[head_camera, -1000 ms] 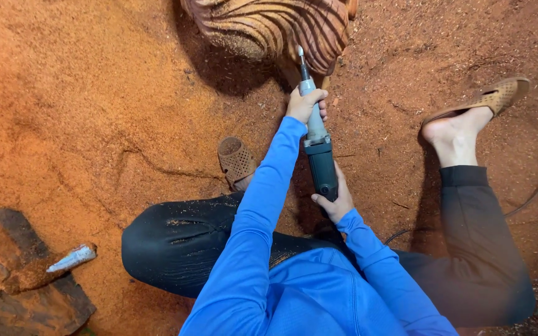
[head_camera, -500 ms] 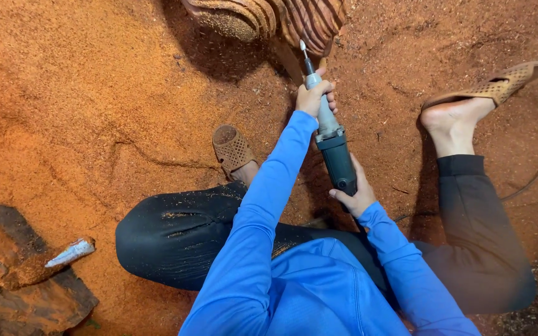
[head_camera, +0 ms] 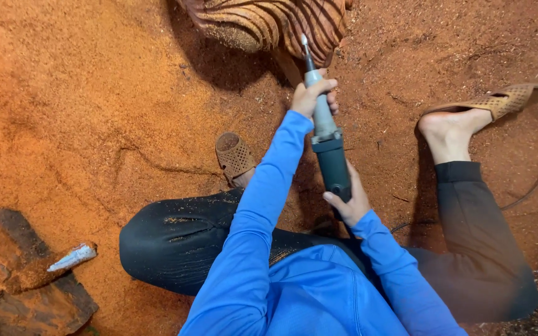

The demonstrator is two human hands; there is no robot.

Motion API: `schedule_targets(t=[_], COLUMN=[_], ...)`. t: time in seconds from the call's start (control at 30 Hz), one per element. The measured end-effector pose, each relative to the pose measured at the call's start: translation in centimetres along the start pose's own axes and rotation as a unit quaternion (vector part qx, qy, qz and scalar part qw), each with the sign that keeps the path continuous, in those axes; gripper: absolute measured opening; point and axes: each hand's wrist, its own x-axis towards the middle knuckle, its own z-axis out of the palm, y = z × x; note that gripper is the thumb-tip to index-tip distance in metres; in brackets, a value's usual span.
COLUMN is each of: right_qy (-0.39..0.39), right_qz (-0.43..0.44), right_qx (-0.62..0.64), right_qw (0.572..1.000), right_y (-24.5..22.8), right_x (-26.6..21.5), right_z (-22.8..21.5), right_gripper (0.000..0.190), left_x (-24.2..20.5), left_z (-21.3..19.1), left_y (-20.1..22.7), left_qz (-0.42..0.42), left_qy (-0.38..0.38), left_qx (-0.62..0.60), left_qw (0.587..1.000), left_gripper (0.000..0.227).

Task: Using a power rotary tool to carve and refine details on a large wooden sculpture

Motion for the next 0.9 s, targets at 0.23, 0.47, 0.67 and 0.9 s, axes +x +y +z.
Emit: schedule_targets(t=[0.23, 0.47, 0.67, 0.9], right_qy=[0.006, 0.004, 0.002, -0.004], right_qz=[0.017, 0.024, 0.036, 0.061], right_qx=[0.021, 0.036, 0.015, -0.035], right_qw=[1.000, 0.999, 0.999, 0.998], right_y=[-0.6, -0.6, 0.3, 2.6], right_x=[0.9, 0.9, 0.5, 0.6], right_z=[2.7, 3.0, 2.0, -1.5], right_gripper=[0.107, 0.105, 0.105, 0.109], left_x=[0.4, 2.7, 2.4, -0.3], left_z=[-1.7, -2.5, -1.5, 0.8], left_y=[2.7, 0.2, -1.0, -1.3], left_qz=[-0.010, -0.013, -0.015, -0.007], left_qy=[0.000, -0.005, 0.009, 0.033], left_qx=[0.036, 0.053, 0.045, 0.032], left_qw=[0.999, 0.999, 0.999, 0.999], left_gripper=[0.056, 0.053, 0.059, 0.064])
